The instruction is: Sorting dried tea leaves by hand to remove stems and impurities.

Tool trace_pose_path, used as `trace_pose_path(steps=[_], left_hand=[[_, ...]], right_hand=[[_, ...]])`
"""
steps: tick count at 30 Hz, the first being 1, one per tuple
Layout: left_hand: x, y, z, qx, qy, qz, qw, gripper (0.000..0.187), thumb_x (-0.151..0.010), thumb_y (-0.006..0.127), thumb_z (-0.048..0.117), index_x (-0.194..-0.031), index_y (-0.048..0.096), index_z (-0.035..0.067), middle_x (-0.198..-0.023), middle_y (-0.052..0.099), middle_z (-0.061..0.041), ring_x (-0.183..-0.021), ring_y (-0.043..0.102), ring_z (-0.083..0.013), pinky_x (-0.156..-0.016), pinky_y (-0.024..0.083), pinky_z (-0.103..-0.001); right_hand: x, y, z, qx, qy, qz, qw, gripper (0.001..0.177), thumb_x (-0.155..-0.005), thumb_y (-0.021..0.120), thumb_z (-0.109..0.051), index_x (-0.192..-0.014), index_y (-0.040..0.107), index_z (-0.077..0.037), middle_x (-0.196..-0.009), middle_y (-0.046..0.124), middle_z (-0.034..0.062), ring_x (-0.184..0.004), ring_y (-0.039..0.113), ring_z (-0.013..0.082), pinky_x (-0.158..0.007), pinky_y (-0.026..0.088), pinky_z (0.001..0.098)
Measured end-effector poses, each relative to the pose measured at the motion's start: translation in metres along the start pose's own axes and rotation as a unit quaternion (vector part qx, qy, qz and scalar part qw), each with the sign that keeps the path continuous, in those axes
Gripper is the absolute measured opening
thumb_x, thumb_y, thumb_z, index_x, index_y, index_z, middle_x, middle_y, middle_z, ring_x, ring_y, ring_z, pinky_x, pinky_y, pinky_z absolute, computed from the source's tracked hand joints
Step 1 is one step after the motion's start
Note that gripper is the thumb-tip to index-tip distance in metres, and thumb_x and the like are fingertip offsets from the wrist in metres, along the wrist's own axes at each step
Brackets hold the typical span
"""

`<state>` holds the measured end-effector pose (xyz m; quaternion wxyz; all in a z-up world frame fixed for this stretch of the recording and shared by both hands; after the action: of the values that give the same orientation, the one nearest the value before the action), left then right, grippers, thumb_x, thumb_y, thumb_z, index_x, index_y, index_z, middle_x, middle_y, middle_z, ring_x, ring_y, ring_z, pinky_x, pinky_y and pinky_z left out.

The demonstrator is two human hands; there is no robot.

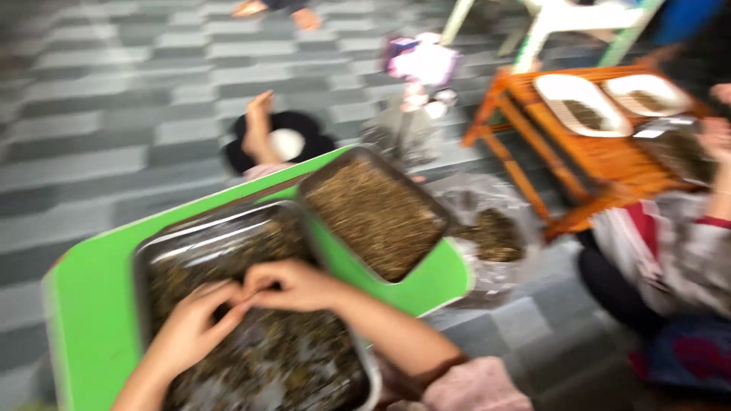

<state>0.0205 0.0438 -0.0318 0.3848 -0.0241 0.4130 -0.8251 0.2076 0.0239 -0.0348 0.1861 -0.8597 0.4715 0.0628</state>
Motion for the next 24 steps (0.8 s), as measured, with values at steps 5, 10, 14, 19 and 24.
trace_pose_path(steps=[5,10,14,19,24], left_hand=[[-0.006,-0.015,0.036,0.017,0.012,0.012,1.0,0.015,-0.097,0.061,0.022,-0.085,0.065,0.014,-0.076,0.066,-0.003,-0.079,0.066,-0.0273,-0.081,0.05,-0.042],[-0.008,-0.025,0.044,0.048,0.017,0.05,0.997,0.024,-0.103,0.059,0.015,-0.08,0.064,0.012,-0.068,0.061,-0.003,-0.071,0.064,-0.0268,-0.084,0.052,-0.043],[-0.007,-0.027,0.044,0.062,-0.004,0.038,0.997,0.02,-0.102,0.059,0.011,-0.084,0.066,0.007,-0.075,0.067,-0.009,-0.083,0.068,-0.0326,-0.096,0.048,-0.05],[-0.007,-0.027,0.044,0.079,-0.004,0.04,0.996,0.022,-0.103,0.056,0.01,-0.084,0.066,0.006,-0.074,0.066,-0.01,-0.084,0.069,-0.0347,-0.1,0.046,-0.052],[-0.006,-0.024,0.034,0.089,0.008,0.054,0.995,0.026,-0.104,0.054,0.014,-0.08,0.062,0.008,-0.069,0.059,-0.008,-0.078,0.066,-0.0339,-0.103,0.044,-0.055]], right_hand=[[-0.002,0.0,0.007,0.034,0.019,0.018,0.999,0.01,-0.094,0.071,-0.015,-0.103,0.068,-0.012,-0.098,0.074,0.0042,-0.097,0.07,0.0156,-0.09,0.055,0.0329],[-0.003,-0.006,-0.002,0.084,0.032,0.049,0.995,0.01,-0.087,0.076,-0.012,-0.094,0.072,-0.017,-0.084,0.076,-0.0023,-0.085,0.069,0.0122,-0.084,0.055,0.0326],[-0.003,-0.01,-0.016,0.077,0.048,0.081,0.993,0.007,-0.087,0.074,-0.006,-0.09,0.071,-0.012,-0.076,0.071,0.0014,-0.08,0.065,0.0145,-0.083,0.054,0.0345],[-0.003,-0.01,-0.024,0.063,0.046,0.095,0.992,0.006,-0.088,0.074,-0.003,-0.089,0.072,-0.009,-0.075,0.069,0.0039,-0.079,0.064,0.0162,-0.083,0.053,0.0357],[-0.001,-0.013,-0.019,0.073,0.028,0.116,0.99,0.007,-0.088,0.073,-0.003,-0.094,0.072,-0.007,-0.076,0.068,0.0045,-0.082,0.063,0.0147,-0.084,0.052,0.0355]])
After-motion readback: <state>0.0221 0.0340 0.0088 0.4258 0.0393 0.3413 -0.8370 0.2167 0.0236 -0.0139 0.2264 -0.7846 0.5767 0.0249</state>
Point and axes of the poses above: each hand's wrist, its own x-axis away from the middle knuckle, its own y-axis out of the palm, z = x × y, the point moved 4 cm from there along -x, towards the middle knuckle
